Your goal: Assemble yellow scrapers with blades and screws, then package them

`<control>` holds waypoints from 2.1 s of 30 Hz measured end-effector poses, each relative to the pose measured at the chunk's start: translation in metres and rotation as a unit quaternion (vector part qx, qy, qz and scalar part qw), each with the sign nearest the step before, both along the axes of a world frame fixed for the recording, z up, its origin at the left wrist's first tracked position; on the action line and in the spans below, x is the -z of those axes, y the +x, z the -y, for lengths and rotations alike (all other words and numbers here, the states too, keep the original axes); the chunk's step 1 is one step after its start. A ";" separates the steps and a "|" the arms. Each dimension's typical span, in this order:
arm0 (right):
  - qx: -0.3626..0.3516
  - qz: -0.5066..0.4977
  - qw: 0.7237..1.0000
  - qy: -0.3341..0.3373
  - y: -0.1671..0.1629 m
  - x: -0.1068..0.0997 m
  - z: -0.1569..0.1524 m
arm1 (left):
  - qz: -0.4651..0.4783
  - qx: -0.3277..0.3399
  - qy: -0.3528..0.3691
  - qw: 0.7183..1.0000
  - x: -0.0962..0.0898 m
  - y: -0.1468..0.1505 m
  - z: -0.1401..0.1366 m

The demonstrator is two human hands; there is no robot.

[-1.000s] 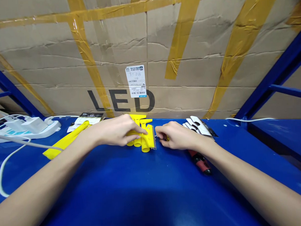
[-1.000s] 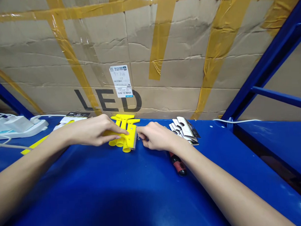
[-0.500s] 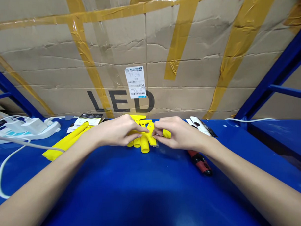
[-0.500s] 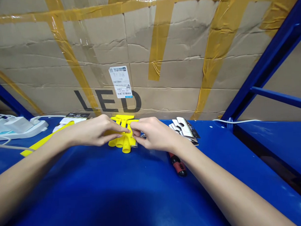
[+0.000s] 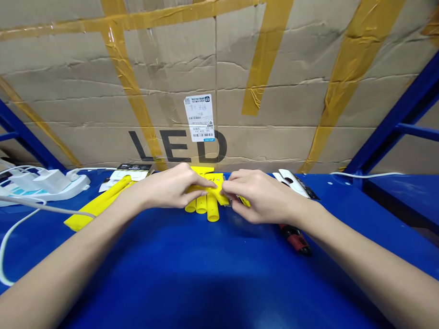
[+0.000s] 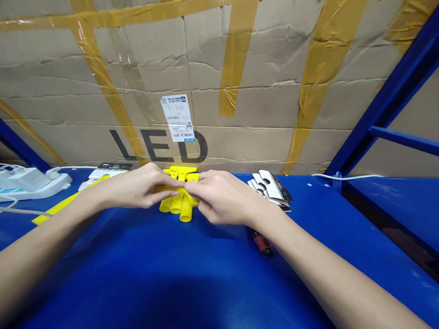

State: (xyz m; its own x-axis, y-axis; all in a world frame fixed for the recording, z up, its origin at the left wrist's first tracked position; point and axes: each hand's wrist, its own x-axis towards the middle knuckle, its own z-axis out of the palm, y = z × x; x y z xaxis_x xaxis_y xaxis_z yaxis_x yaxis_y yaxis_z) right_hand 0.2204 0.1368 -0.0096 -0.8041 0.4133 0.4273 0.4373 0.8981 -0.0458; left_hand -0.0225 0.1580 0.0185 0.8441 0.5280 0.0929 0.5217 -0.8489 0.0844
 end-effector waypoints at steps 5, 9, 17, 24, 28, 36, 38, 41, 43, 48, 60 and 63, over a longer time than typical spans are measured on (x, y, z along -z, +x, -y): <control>0.044 -0.179 0.966 -0.180 0.004 -0.002 -0.005 | 0.016 -0.008 0.019 1.000 0.001 0.001 0.000; 0.185 -0.296 0.883 -0.314 0.009 -0.001 -0.018 | 0.027 0.012 0.047 0.998 0.001 0.005 0.003; 0.224 -0.388 0.636 -0.628 0.012 -0.002 -0.021 | 0.041 0.071 0.132 0.988 0.013 0.014 0.007; 0.198 -0.395 0.625 -0.643 0.015 0.001 -0.024 | 0.006 0.048 0.148 0.988 0.015 0.017 0.013; 0.185 -0.383 0.644 -0.636 0.018 0.001 -0.024 | -0.025 0.064 0.091 0.993 0.013 0.018 0.016; 0.165 -0.382 0.654 -0.632 0.020 -0.002 -0.023 | -0.003 0.057 0.043 0.997 0.012 0.018 0.016; 0.181 -0.390 0.657 -0.619 0.019 -0.001 -0.024 | 0.031 0.049 0.020 0.998 0.012 0.016 0.013; 0.236 -0.358 0.734 -0.528 0.019 0.005 -0.027 | 0.116 0.011 -0.047 0.992 0.010 0.011 0.006; 0.243 -0.280 0.827 -0.422 0.020 0.011 -0.030 | 0.201 -0.035 -0.164 0.965 0.009 0.006 0.001; 0.140 -0.068 0.959 -0.239 0.016 0.023 -0.029 | 0.400 -0.054 -0.519 0.753 0.013 -0.004 -0.010; 0.145 0.056 0.980 -0.124 0.003 0.042 -0.022 | 0.471 -0.105 -0.616 0.622 0.030 -0.012 -0.025; 0.142 0.041 0.982 -0.119 0.002 0.043 -0.023 | 0.447 -0.097 -0.624 0.634 0.028 -0.012 -0.023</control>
